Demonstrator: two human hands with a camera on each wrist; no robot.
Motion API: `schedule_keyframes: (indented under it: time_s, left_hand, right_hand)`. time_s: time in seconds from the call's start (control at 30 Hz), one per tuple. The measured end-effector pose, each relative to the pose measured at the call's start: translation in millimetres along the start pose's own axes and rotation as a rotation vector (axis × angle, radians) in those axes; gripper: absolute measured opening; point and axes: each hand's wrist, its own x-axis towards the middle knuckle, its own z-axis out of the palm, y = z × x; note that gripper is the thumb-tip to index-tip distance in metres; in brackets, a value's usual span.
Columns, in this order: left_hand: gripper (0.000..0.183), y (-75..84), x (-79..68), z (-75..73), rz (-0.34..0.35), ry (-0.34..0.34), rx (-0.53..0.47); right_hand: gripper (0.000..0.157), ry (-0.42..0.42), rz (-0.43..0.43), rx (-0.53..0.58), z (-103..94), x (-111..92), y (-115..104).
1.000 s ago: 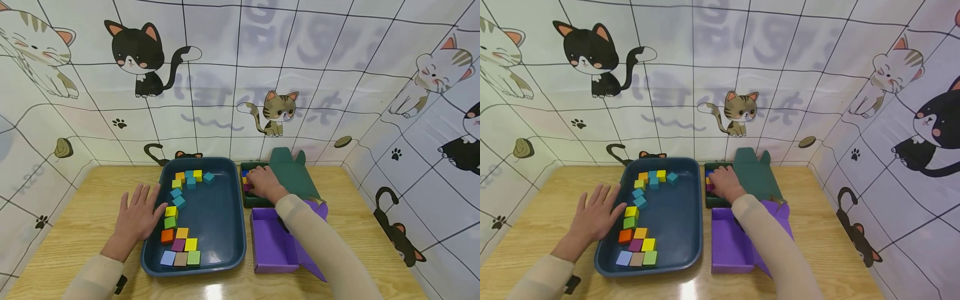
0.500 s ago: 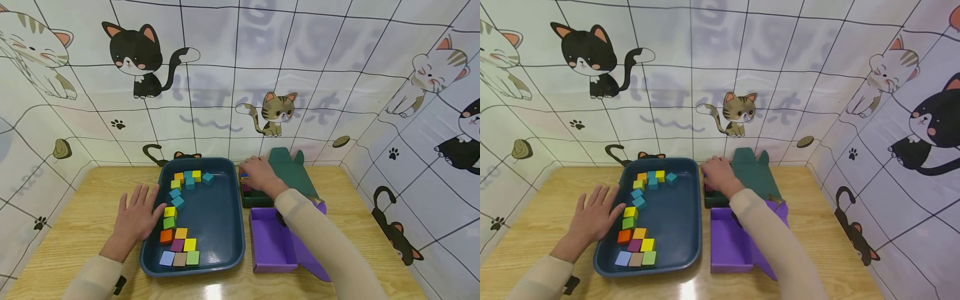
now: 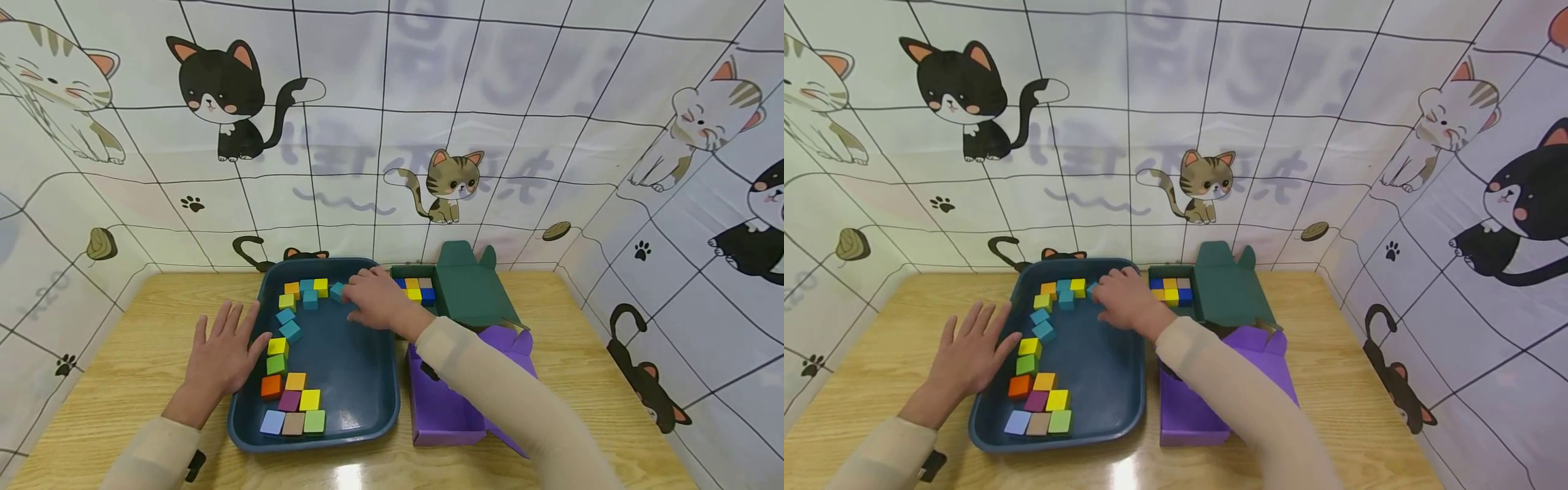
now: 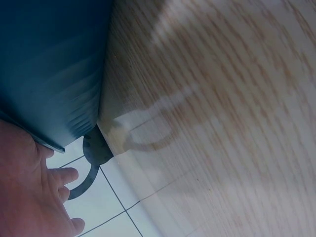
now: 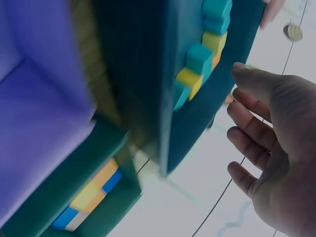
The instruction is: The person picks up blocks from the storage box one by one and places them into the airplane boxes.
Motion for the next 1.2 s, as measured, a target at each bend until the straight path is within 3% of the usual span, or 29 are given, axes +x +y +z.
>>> schedule_keyframes:
  time_s: [0.3, 0.57, 0.87, 1.2]
  left_hand:
    - [0.069, 0.4, -0.1, 0.1, -0.002, -0.007, -0.002]
    - [0.068, 1.7, -1.4, -2.6, 0.002, 0.002, 0.005]
    - [0.068, 2.2, -2.1, -3.4, 0.002, -0.004, 0.003]
    - [0.068, 1.4, -1.7, -1.8, 0.003, -0.004, 0.010]
  right_hand:
    - [0.037, -0.084, -0.188, -0.038, -2.1, 1.7, -53.2]
    - [0.040, -0.230, -0.299, -0.015, 3.0, -8.7, -86.1]
    - [0.041, -0.280, -0.336, -0.040, 10.5, -14.2, -98.5]
    - [0.040, -0.281, -0.338, -0.035, 14.4, -12.6, -99.3]
